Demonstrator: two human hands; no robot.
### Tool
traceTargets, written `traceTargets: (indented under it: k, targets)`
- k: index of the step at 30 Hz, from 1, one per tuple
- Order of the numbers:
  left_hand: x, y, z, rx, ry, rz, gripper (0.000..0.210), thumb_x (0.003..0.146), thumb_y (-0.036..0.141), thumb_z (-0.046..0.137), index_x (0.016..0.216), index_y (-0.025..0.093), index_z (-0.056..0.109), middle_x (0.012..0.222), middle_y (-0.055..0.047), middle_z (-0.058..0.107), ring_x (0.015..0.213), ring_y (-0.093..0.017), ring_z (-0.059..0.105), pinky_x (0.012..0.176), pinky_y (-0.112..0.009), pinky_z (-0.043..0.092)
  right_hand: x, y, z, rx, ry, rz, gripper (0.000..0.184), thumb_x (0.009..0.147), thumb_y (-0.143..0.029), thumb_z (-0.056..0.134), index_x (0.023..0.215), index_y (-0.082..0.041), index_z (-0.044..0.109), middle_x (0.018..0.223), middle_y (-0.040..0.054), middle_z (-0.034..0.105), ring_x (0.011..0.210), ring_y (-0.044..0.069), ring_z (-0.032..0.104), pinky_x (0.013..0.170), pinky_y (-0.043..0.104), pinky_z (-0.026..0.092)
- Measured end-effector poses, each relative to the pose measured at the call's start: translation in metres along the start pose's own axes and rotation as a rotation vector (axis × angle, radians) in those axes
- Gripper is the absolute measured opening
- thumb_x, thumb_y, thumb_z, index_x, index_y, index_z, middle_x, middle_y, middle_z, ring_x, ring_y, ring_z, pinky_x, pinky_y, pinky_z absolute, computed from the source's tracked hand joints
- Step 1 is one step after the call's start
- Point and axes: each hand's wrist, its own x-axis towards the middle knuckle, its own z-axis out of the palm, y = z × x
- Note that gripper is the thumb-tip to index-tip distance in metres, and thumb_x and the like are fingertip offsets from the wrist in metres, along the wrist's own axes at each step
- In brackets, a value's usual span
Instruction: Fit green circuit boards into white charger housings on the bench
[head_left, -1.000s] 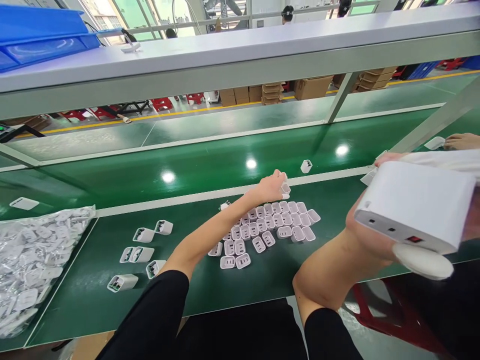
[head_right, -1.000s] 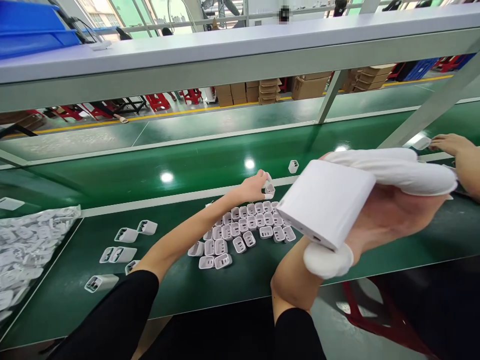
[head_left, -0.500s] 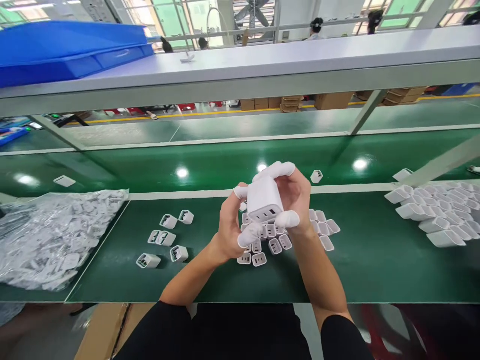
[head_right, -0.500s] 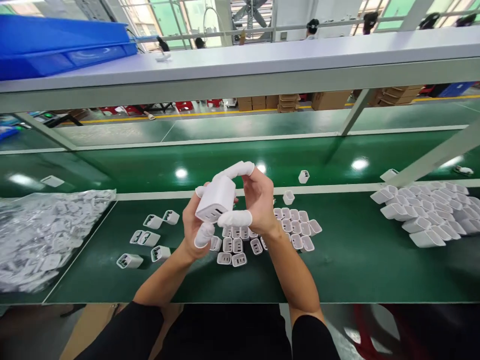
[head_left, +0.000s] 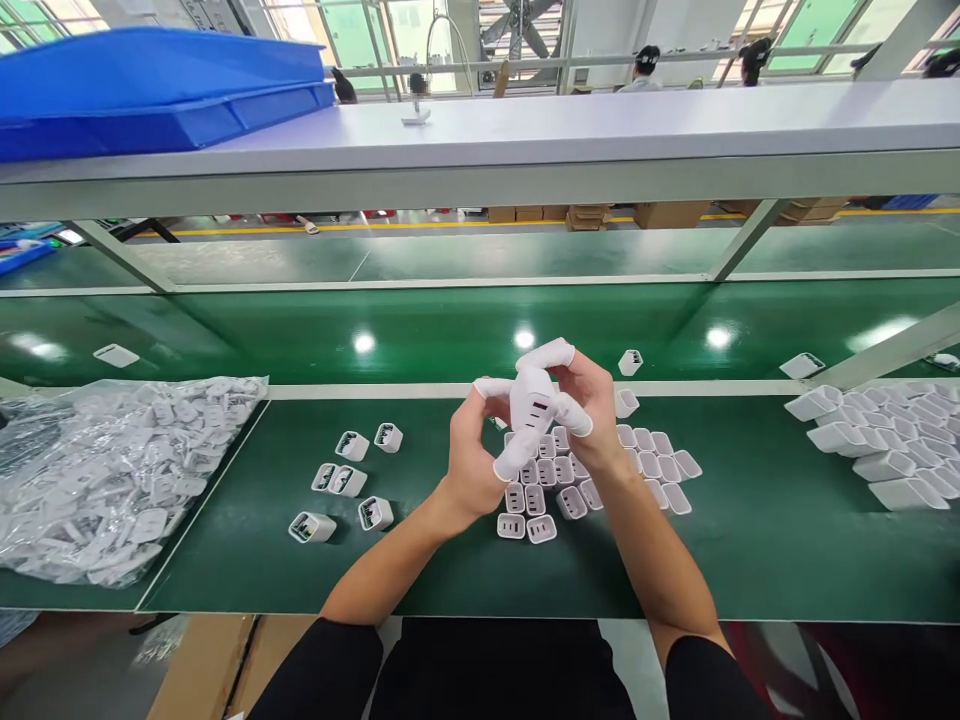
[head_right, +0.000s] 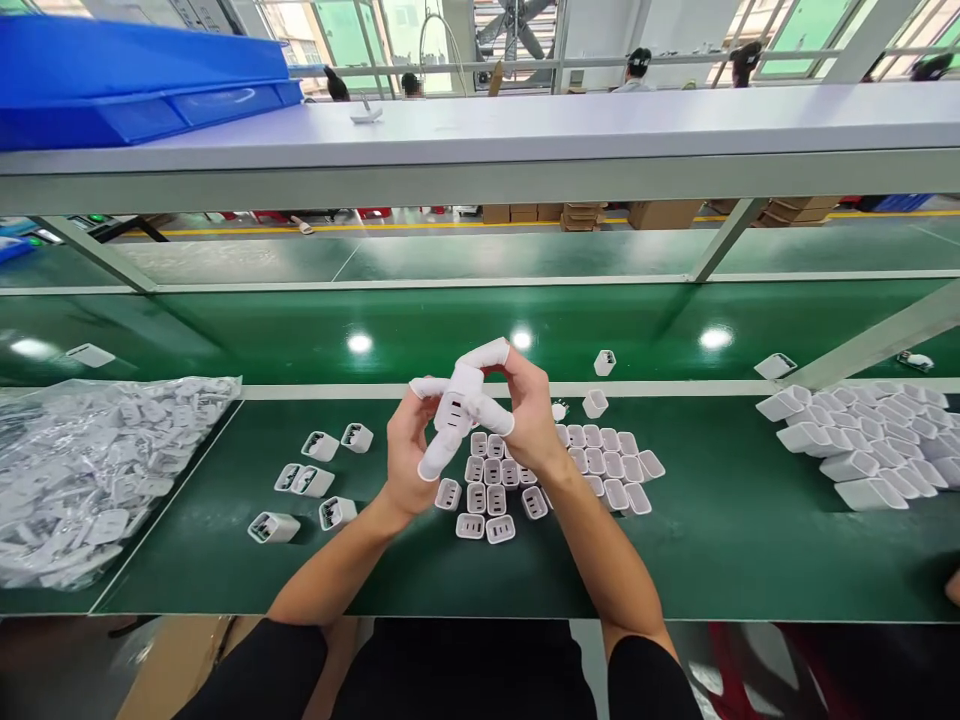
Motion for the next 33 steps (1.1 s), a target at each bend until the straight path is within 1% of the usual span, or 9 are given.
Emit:
traceTargets:
  k: [4, 8, 10, 16, 22, 26, 28, 30, 33]
  targets:
    - [-0.001, -0.007, 0.001, -0.095, 0.074, -0.075, 0.03, 0.093, 0.044, 0.087, 0.108, 0.025, 0.07, 0.095, -0.001, 0.074, 0.081, -0.018, 0.069, 0.076, -0.032, 0.057, 0.0, -0.001, -0.001, -0.001, -0.064, 0.069, 0.043, 0.093, -0.07, 0.086, 0.104, -0.028, 0.083, 0.103, 0.0032, 0.077, 0.097, 0.025, 0.071, 0.089, 0.042, 0.056]
    - [-0.001, -0.011, 0.002, -0.117, 0.135, -0.105, 0.037, 0.092, 0.056, 0.085, 0.099, 0.024, 0.069, 0.088, -0.001, 0.073, 0.075, -0.017, 0.068, 0.067, -0.03, 0.054, 0.002, -0.001, -0.003, -0.043, -0.139, 0.143, 0.042, 0.097, -0.07, 0.083, 0.107, -0.029, 0.084, 0.106, 0.0028, 0.078, 0.1, 0.025, 0.071, 0.093, 0.043, 0.055]
    - [0.0, -0.013, 0.003, -0.125, 0.145, -0.102, 0.039, 0.091, 0.058, 0.086, 0.096, 0.023, 0.069, 0.086, -0.001, 0.072, 0.072, -0.016, 0.067, 0.063, -0.028, 0.052, 0.002, -0.001, -0.003, -0.044, -0.157, 0.158, 0.04, 0.097, -0.068, 0.083, 0.105, -0.029, 0.085, 0.105, 0.0026, 0.078, 0.099, 0.024, 0.071, 0.093, 0.042, 0.055]
    - [0.002, -0.022, 0.006, -0.203, 0.182, -0.072, 0.042, 0.081, 0.052, 0.096, 0.094, 0.023, 0.067, 0.082, 0.002, 0.067, 0.064, -0.011, 0.059, 0.057, -0.024, 0.049, 0.004, 0.001, -0.001, 0.033, -0.156, 0.166, 0.036, 0.096, -0.063, 0.087, 0.099, -0.027, 0.085, 0.092, 0.0007, 0.074, 0.085, 0.02, 0.067, 0.082, 0.037, 0.055]
    - [0.003, -0.029, 0.008, -0.232, 0.192, -0.079, 0.055, 0.08, 0.069, 0.091, 0.092, 0.023, 0.064, 0.077, 0.003, 0.065, 0.061, -0.011, 0.057, 0.055, -0.024, 0.048, 0.005, 0.002, 0.004, 0.009, -0.109, 0.138, 0.04, 0.092, -0.066, 0.089, 0.09, -0.026, 0.084, 0.085, 0.0003, 0.072, 0.079, 0.019, 0.063, 0.075, 0.036, 0.054]
    - [0.002, -0.031, 0.007, -0.241, 0.178, -0.093, 0.056, 0.079, 0.069, 0.092, 0.092, 0.023, 0.063, 0.079, 0.003, 0.063, 0.061, -0.011, 0.056, 0.053, -0.024, 0.046, 0.004, 0.004, 0.006, 0.013, -0.1, 0.127, 0.04, 0.091, -0.066, 0.089, 0.091, -0.026, 0.083, 0.086, 0.0006, 0.074, 0.08, 0.02, 0.067, 0.074, 0.035, 0.057]
    - [0.006, -0.037, 0.004, -0.246, 0.157, -0.082, 0.057, 0.077, 0.069, 0.093, 0.092, 0.023, 0.063, 0.08, 0.003, 0.062, 0.063, -0.011, 0.058, 0.055, -0.025, 0.048, 0.005, 0.008, 0.004, 0.026, -0.121, 0.135, 0.04, 0.091, -0.067, 0.089, 0.095, -0.027, 0.084, 0.09, 0.001, 0.077, 0.083, 0.02, 0.071, 0.076, 0.036, 0.059]
    - [0.016, -0.05, -0.002, -0.247, 0.129, -0.07, 0.058, 0.077, 0.071, 0.092, 0.092, 0.023, 0.062, 0.081, 0.004, 0.061, 0.063, -0.011, 0.058, 0.056, -0.026, 0.049, 0.008, 0.012, -0.001, -0.009, -0.131, 0.136, 0.047, 0.091, -0.073, 0.087, 0.106, -0.028, 0.086, 0.101, 0.0028, 0.08, 0.093, 0.023, 0.076, 0.086, 0.04, 0.064]
    - [0.043, -0.085, -0.017, -0.136, 0.089, -0.145, 0.056, 0.081, 0.071, 0.088, 0.091, 0.024, 0.059, 0.082, 0.003, 0.062, 0.063, -0.012, 0.06, 0.057, -0.027, 0.049, 0.012, 0.014, -0.015, -0.125, -0.039, 0.065, 0.061, 0.093, -0.083, 0.079, 0.127, -0.032, 0.084, 0.127, 0.0067, 0.082, 0.111, 0.029, 0.079, 0.105, 0.05, 0.064]
